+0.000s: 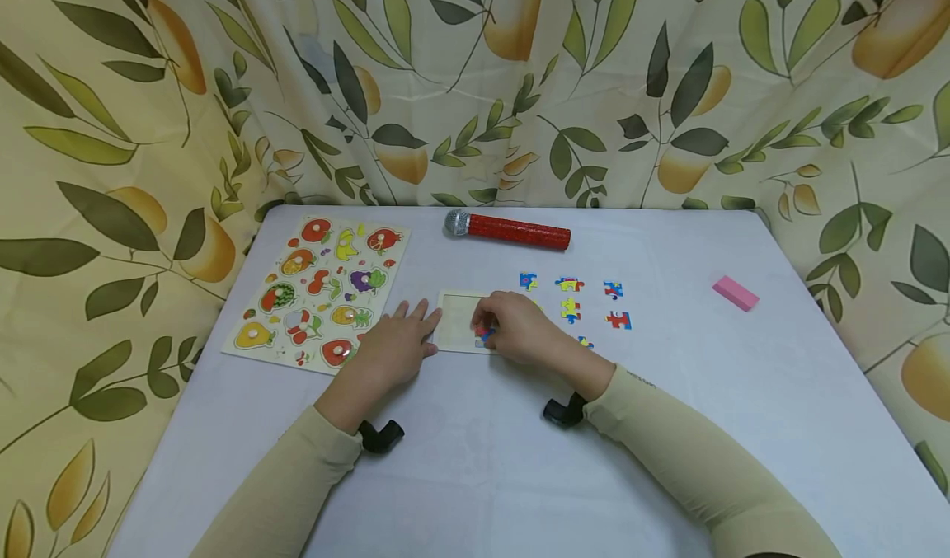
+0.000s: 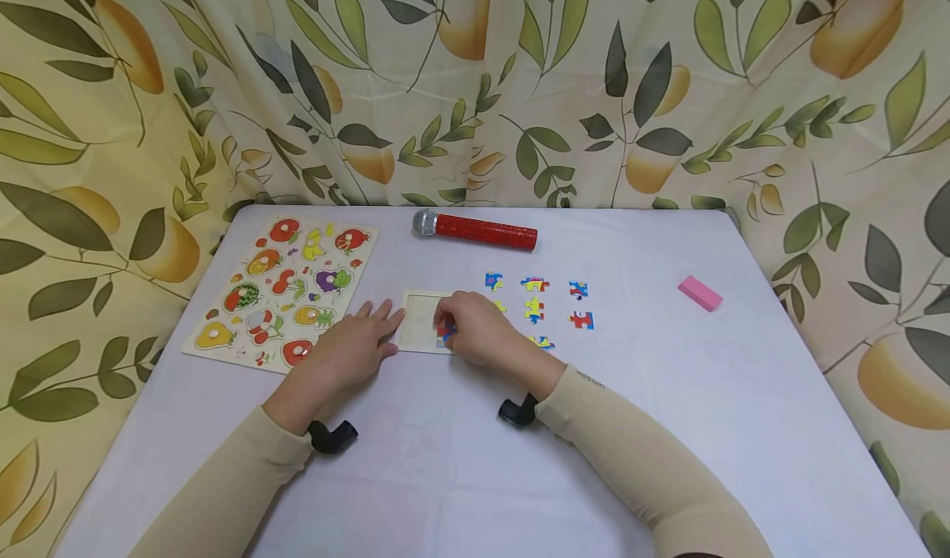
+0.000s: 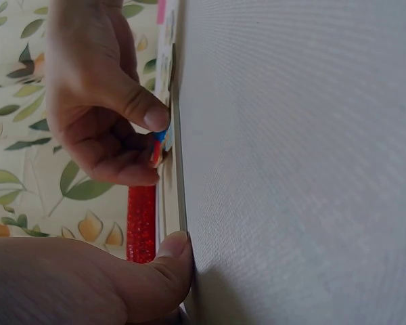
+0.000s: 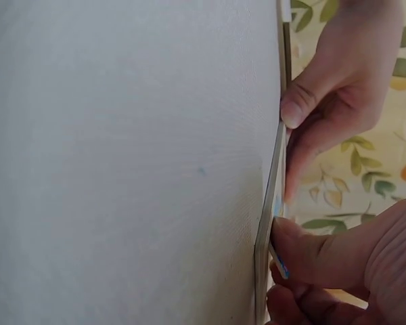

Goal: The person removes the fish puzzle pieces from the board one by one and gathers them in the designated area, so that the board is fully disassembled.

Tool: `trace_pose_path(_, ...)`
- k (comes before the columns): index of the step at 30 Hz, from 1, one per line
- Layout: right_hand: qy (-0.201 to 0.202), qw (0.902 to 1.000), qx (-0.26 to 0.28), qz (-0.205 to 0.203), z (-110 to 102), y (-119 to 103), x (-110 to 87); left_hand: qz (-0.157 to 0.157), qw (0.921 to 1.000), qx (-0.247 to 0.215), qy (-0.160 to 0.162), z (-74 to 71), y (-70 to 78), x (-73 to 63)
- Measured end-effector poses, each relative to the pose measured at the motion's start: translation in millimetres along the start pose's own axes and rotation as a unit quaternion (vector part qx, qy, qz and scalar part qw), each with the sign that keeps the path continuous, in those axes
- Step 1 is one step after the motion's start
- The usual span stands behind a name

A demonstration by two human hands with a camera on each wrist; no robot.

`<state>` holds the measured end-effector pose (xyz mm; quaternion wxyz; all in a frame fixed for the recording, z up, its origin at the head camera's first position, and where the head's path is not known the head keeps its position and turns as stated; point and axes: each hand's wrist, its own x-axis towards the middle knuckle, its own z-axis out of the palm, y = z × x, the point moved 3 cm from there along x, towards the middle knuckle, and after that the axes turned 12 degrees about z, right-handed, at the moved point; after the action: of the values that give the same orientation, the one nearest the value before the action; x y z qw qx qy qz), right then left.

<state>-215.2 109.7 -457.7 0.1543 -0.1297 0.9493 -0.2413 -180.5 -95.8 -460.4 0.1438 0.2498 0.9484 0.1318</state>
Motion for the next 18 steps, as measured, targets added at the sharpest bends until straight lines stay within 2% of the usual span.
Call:
trace_pose_path(16,0.024,0.999,0.011,-0.035,-1.7,-3.0,-5.9,-0.001,0.9999,0.014,-0.003,1.8,0.2,0.8)
trace_pose_path(18,0.019,0.9992,0.02,-0.029,-1.2,-2.0,-5.9,0.0,0.9999,0.012,-0.002,1.7,0.3,0.9)
